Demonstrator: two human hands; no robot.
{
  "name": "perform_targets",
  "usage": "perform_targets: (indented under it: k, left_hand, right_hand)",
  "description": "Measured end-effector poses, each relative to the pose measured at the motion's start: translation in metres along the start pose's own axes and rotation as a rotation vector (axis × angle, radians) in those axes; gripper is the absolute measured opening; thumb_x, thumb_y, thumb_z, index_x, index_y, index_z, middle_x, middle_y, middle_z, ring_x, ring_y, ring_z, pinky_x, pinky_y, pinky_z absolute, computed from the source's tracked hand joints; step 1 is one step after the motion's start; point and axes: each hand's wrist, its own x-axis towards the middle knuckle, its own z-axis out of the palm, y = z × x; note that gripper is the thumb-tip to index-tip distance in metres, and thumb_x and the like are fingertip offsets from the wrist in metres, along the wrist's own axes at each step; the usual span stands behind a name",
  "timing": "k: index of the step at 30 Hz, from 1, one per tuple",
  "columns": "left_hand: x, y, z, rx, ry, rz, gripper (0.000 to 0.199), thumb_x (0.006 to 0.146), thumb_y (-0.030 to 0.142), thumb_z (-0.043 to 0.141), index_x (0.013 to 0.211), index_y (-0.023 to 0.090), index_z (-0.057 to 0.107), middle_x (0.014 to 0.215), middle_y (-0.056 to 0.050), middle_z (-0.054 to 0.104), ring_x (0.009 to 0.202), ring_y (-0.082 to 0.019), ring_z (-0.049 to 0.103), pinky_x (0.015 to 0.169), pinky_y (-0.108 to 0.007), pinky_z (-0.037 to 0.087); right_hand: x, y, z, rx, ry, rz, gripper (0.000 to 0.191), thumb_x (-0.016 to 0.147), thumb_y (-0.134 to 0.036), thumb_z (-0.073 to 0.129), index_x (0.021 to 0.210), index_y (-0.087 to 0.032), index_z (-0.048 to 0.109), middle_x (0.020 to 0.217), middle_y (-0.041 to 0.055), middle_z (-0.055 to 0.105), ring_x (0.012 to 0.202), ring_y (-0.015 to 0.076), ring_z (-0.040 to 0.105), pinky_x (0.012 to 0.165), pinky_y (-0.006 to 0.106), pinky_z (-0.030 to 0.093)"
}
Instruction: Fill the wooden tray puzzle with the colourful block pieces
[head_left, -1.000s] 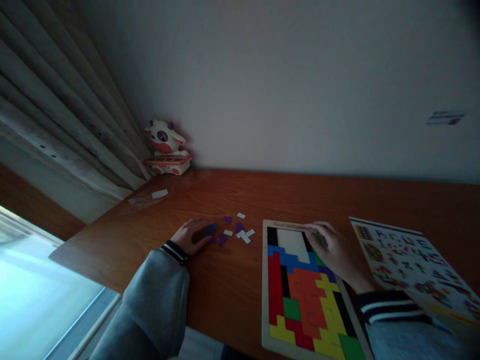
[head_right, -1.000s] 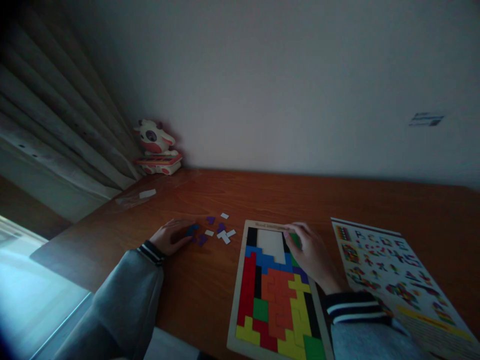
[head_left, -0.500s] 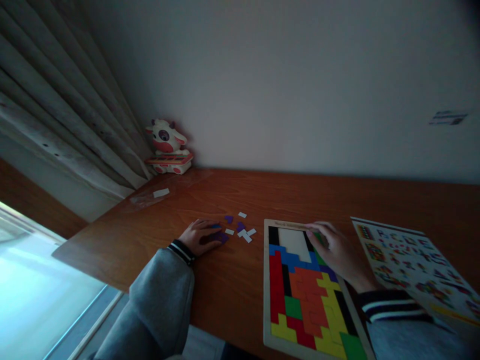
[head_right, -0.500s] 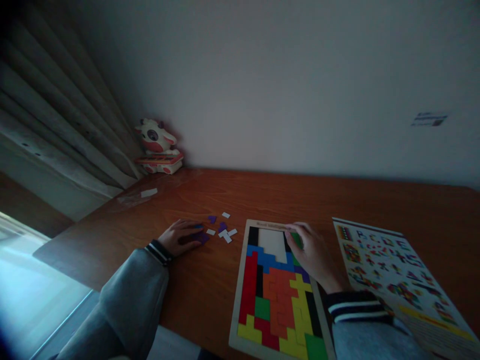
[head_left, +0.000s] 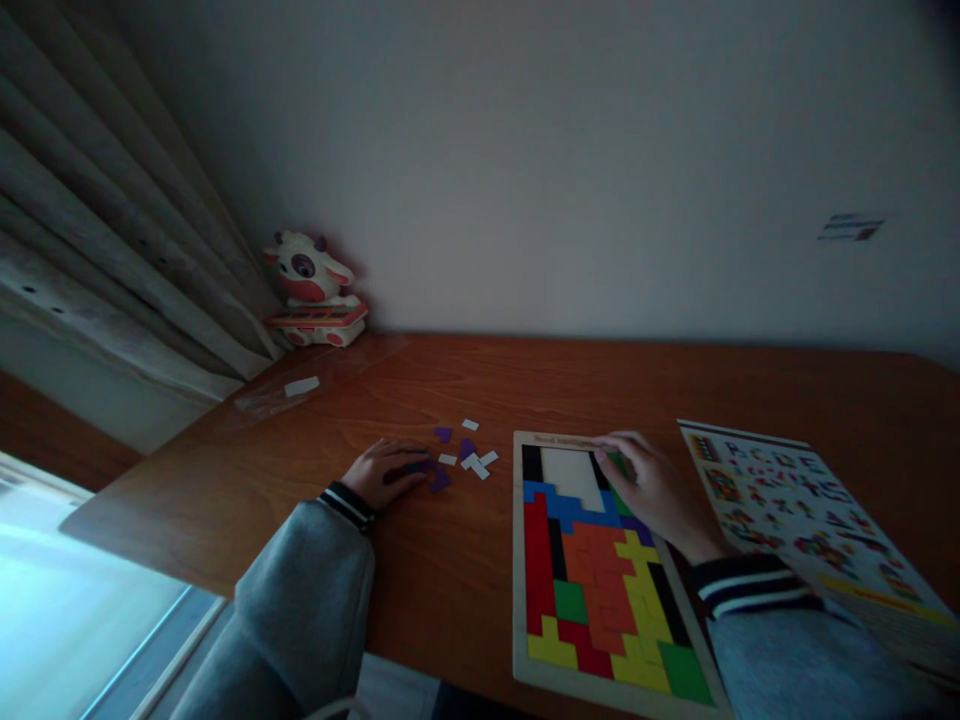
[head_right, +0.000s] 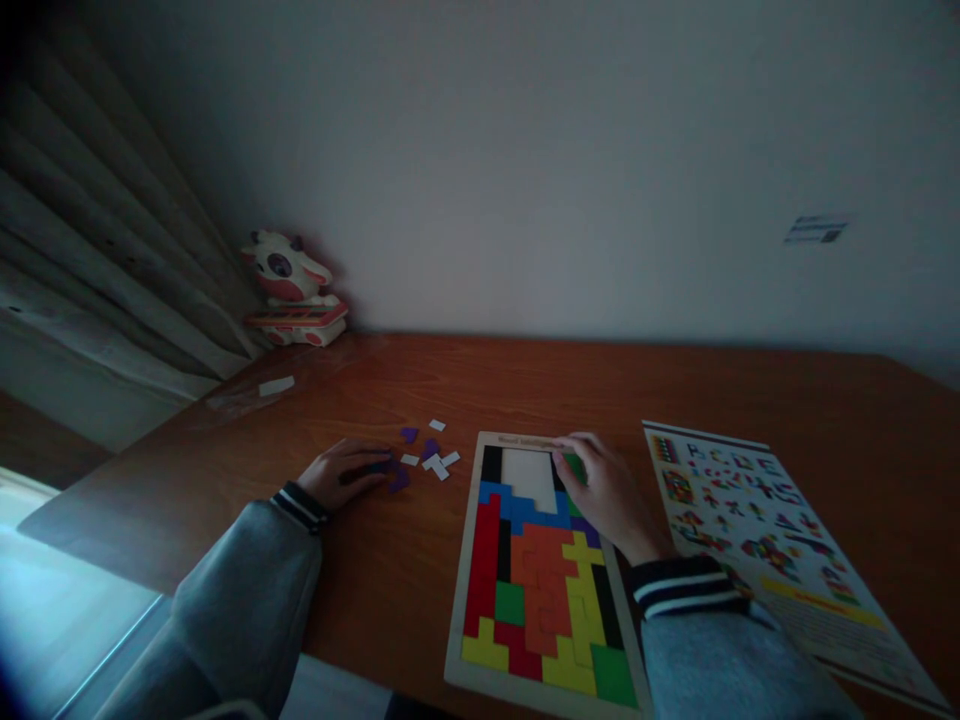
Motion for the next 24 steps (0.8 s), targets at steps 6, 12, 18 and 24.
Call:
perform_targets:
  k: [6, 12, 18, 24]
  left_hand:
    - [-0.001, 0.001, 0.001, -0.054, 0.060, -0.062, 0.033, 0.089, 0.047, 0.067, 0.113, 0.025, 0.071, 0.112, -0.007, 0.072, 0.103, -0.022, 0.069, 0.092, -0.038, 0.058]
    - [0.001, 0.007, 0.001, -0.137, 0.102, -0.084, 0.029, 0.087, 0.046, 0.070, 0.106, 0.025, 0.073, 0.110, -0.006, 0.070, 0.099, -0.020, 0.069, 0.090, -0.035, 0.060]
    - [0.005, 0.013, -0.003, -0.138, 0.194, -0.107, 0.031, 0.082, 0.049, 0.074, 0.101, 0.023, 0.075, 0.108, -0.007, 0.071, 0.097, -0.021, 0.070, 0.088, -0.036, 0.061]
    - [0.019, 0.027, 0.001, -0.155, 0.356, -0.147, 0.031, 0.083, 0.045, 0.074, 0.106, 0.024, 0.072, 0.116, -0.008, 0.070, 0.106, -0.024, 0.069, 0.095, -0.042, 0.058]
  right_hand:
    - [0.000, 0.001, 0.001, 0.003, 0.012, -0.004, 0.029, 0.096, -0.044, 0.047, 0.107, -0.024, 0.066, 0.109, 0.0083, 0.065, 0.105, 0.0248, 0.063, 0.093, 0.043, 0.051]
    - [0.000, -0.002, -0.001, 0.012, -0.002, -0.003, 0.028, 0.097, -0.043, 0.046, 0.108, -0.024, 0.064, 0.110, 0.0086, 0.065, 0.106, 0.0254, 0.062, 0.094, 0.044, 0.050]
    - [0.000, -0.001, -0.001, 0.003, -0.012, -0.009, 0.028, 0.097, -0.042, 0.047, 0.109, -0.023, 0.064, 0.110, 0.0088, 0.065, 0.105, 0.0252, 0.062, 0.093, 0.044, 0.050]
    - [0.003, -0.006, -0.004, 0.026, 0.018, 0.000, 0.029, 0.097, -0.043, 0.046, 0.108, -0.024, 0.065, 0.110, 0.0090, 0.065, 0.104, 0.0256, 0.063, 0.092, 0.044, 0.050]
